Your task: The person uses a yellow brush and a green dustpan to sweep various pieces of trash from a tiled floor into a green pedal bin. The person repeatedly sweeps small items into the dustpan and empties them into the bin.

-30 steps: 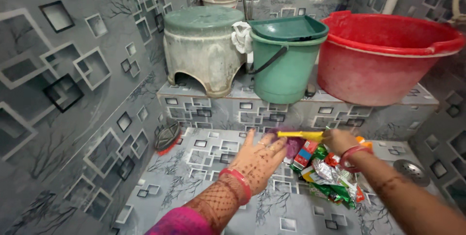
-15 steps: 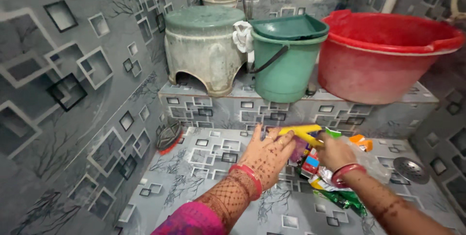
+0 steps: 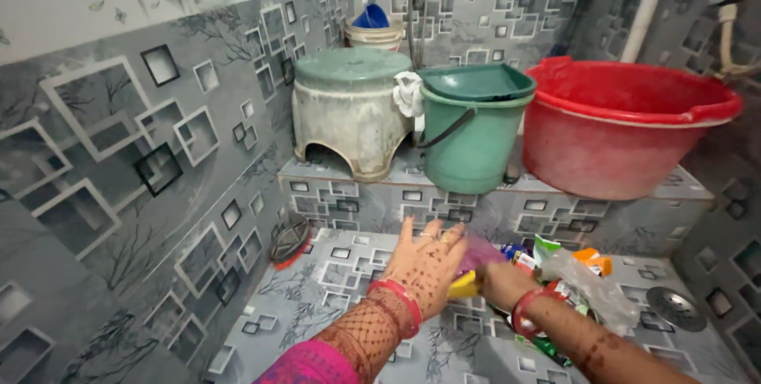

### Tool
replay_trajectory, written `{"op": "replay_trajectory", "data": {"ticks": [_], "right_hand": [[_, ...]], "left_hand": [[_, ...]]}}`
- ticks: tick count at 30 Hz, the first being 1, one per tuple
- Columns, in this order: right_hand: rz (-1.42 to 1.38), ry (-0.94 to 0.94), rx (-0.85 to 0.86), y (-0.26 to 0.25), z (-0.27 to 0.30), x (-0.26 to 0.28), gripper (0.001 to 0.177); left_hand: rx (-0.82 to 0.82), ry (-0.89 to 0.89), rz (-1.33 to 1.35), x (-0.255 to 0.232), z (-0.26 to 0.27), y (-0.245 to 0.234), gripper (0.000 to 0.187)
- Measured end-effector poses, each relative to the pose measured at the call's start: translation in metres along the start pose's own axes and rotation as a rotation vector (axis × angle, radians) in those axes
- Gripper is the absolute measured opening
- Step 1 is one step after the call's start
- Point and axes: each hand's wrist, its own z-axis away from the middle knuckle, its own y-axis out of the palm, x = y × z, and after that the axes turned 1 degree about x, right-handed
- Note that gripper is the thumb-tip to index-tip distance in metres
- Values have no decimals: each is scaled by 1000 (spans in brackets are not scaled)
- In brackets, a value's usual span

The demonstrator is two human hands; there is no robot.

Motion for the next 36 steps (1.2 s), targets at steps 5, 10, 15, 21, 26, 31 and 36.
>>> {"op": "replay_trajectory", "data": {"ticks": [5, 10, 15, 21, 26, 31, 36], "right_hand": [[-127, 97, -246, -92, -31, 30, 26], [-628, 214, -244, -156, -47, 70, 35], [-638, -76, -119, -188, -68, 90, 53], [-603, 102, -288, -245, -112, 53, 30], [35, 137, -773, -257, -129, 23, 37], [284, 79, -745, -254, -140, 21, 56], [484, 74, -681, -251, -154, 24, 48]], "left_hand": [[25, -327, 187, -4, -24, 26, 52], [-290, -800, 1138, 16, -99, 60, 58], [-463, -952, 2134, 67, -132, 84, 37], [-481, -1133, 2139, 99, -134, 104, 29], [-381, -1116, 2103, 110, -134, 74, 53], [-353, -850, 1931, 104, -132, 38, 76], [-565, -645, 1753, 105, -125, 32, 73]]}}
